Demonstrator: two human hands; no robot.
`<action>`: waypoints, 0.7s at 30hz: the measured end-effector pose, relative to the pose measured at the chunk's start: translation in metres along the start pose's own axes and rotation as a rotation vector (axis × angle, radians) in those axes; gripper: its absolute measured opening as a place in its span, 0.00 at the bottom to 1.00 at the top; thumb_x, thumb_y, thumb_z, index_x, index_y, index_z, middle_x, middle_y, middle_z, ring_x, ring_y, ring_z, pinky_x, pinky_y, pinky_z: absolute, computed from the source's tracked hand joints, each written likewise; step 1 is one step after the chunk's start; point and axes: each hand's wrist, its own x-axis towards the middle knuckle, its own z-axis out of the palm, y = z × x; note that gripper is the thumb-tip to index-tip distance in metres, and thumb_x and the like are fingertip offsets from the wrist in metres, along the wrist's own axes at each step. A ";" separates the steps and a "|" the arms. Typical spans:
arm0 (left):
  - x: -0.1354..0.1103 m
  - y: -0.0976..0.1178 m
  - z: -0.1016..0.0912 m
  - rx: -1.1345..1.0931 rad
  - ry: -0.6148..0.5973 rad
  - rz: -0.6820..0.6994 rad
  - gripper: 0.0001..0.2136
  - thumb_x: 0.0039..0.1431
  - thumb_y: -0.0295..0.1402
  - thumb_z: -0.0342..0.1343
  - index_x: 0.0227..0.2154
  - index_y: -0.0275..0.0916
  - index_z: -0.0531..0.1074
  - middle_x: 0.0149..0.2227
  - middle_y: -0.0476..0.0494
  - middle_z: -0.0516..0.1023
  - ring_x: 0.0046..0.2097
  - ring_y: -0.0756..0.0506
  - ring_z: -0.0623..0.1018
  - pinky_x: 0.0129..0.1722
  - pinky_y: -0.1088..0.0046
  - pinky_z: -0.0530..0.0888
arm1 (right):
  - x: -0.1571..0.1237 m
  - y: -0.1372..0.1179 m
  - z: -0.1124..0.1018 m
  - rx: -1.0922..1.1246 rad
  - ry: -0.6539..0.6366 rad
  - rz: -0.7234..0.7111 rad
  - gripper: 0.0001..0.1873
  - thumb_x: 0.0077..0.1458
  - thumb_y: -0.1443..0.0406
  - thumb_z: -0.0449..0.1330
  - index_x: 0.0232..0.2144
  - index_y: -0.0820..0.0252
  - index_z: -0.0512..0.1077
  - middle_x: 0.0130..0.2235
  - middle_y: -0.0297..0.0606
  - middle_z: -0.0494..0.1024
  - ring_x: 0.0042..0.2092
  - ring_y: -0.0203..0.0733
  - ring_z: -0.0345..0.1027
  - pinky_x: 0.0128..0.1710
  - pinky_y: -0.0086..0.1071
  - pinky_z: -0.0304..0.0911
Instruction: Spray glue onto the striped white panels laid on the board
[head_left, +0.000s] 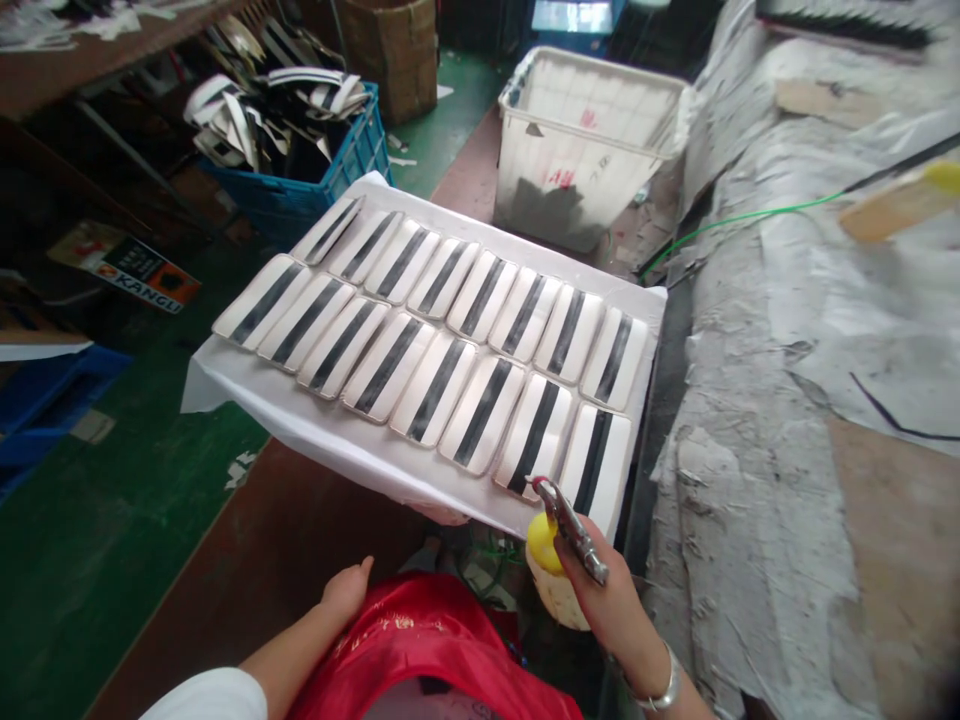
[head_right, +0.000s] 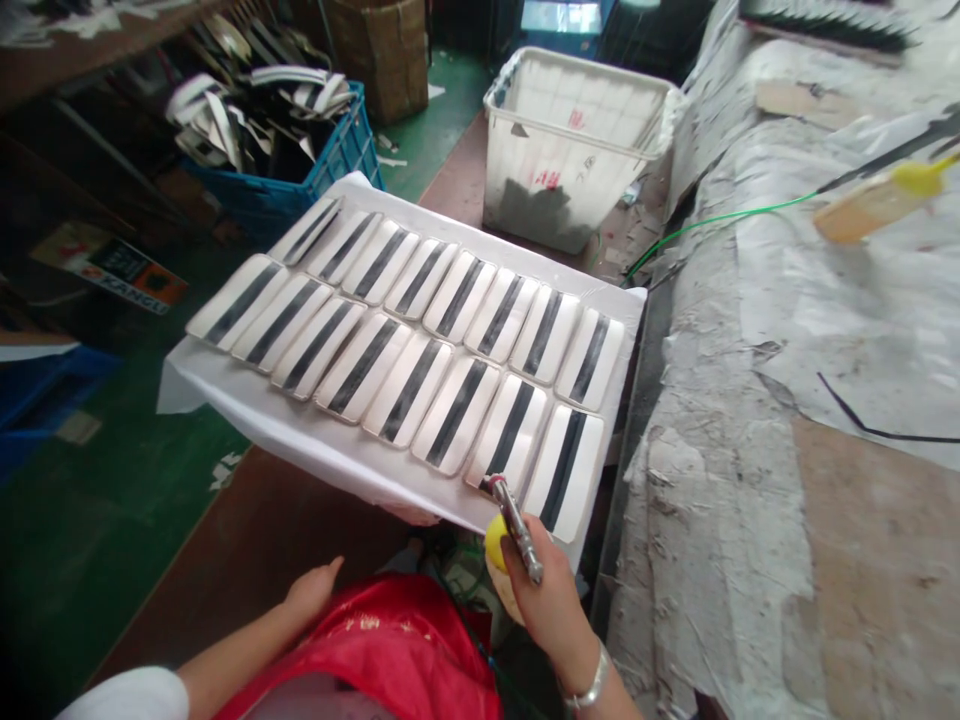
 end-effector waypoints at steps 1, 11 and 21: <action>0.002 0.000 -0.003 -0.007 -0.005 0.004 0.29 0.56 0.23 0.42 0.63 0.34 0.55 0.51 0.32 0.75 0.52 0.41 0.76 0.50 0.65 0.71 | 0.006 -0.003 -0.002 -0.006 0.031 0.003 0.18 0.60 0.52 0.54 0.45 0.58 0.69 0.38 0.36 0.76 0.42 0.45 0.69 0.42 0.34 0.63; 0.016 -0.001 -0.012 -0.028 -0.041 0.037 0.31 0.56 0.21 0.41 0.65 0.34 0.52 0.52 0.31 0.75 0.52 0.40 0.76 0.51 0.64 0.71 | 0.048 -0.025 0.001 0.001 0.201 -0.064 0.18 0.60 0.55 0.55 0.49 0.58 0.68 0.42 0.38 0.75 0.42 0.44 0.68 0.43 0.35 0.62; 0.019 -0.020 -0.020 -0.120 -0.021 0.010 0.30 0.57 0.23 0.42 0.65 0.34 0.52 0.52 0.31 0.75 0.52 0.40 0.76 0.51 0.62 0.71 | 0.036 -0.043 0.023 -0.005 -0.038 -0.015 0.17 0.62 0.53 0.53 0.47 0.57 0.68 0.38 0.35 0.74 0.38 0.41 0.67 0.39 0.33 0.62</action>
